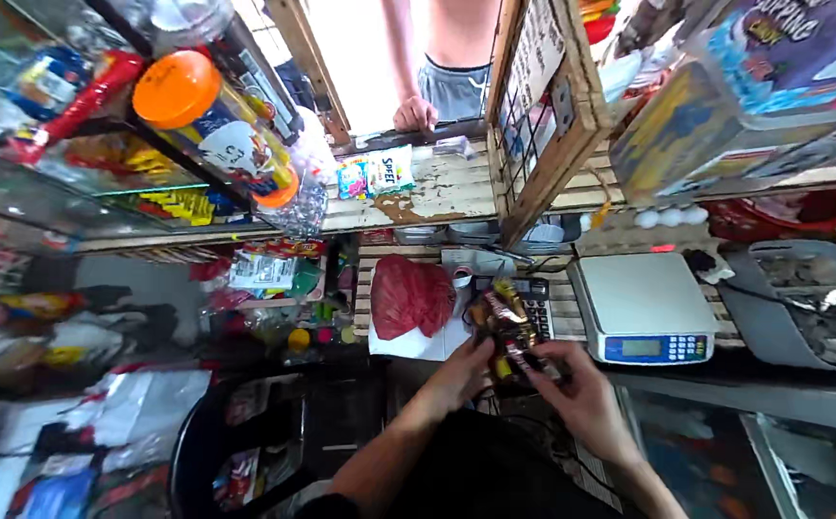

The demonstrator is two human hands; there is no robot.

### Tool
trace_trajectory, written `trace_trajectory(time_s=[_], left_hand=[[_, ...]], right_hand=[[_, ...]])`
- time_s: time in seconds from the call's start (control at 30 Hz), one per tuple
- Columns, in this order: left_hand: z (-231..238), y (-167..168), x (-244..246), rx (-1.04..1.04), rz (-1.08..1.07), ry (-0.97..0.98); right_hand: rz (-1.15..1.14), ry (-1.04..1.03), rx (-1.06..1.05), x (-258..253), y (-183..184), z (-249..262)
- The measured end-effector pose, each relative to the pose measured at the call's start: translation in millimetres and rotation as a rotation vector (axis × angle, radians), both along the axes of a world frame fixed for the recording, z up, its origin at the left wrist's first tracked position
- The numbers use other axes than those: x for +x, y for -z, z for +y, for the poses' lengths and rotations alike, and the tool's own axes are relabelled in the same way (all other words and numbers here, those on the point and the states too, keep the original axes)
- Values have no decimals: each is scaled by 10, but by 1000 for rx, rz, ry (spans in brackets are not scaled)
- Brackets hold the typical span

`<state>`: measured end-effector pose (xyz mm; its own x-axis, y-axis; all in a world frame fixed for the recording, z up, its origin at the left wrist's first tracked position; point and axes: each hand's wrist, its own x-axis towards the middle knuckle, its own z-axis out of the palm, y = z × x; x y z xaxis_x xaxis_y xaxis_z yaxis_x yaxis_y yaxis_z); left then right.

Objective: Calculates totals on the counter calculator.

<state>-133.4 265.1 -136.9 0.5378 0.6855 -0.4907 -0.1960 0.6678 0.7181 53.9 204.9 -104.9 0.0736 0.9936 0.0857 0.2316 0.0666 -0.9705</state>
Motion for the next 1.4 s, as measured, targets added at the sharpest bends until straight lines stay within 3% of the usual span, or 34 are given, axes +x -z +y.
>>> trace_trajectory(time_s=[0.1,0.2,0.37,0.53,0.6,0.73,0.83,1.17,1.4], left_hand=[[-130,9,-40,51,110,-322],[155,-123,-304,279,494,-282],[1112,-463,-455,481,706,-309],[2261,-532,-140,729,712,-308],[2538,-439,-32,818,881,-278],[2524,275,13,1297,1137,-165],[2523,616,8,1444,1187,-114],[2524,708,14,1464,1245,-94],[2515,628,-63,1454,1141,-55]], right_hand=[[21,-194,-114,30,221,-14],[-34,-167,-124,144,331,-34],[-56,-23,-124,397,261,-70],[-121,120,-83,371,225,-41],[-137,177,-97,300,223,-56],[-90,265,-168,173,317,-113],[-82,301,-202,110,395,-156],[-97,322,-248,94,305,-85],[-122,275,-215,134,287,-102]])
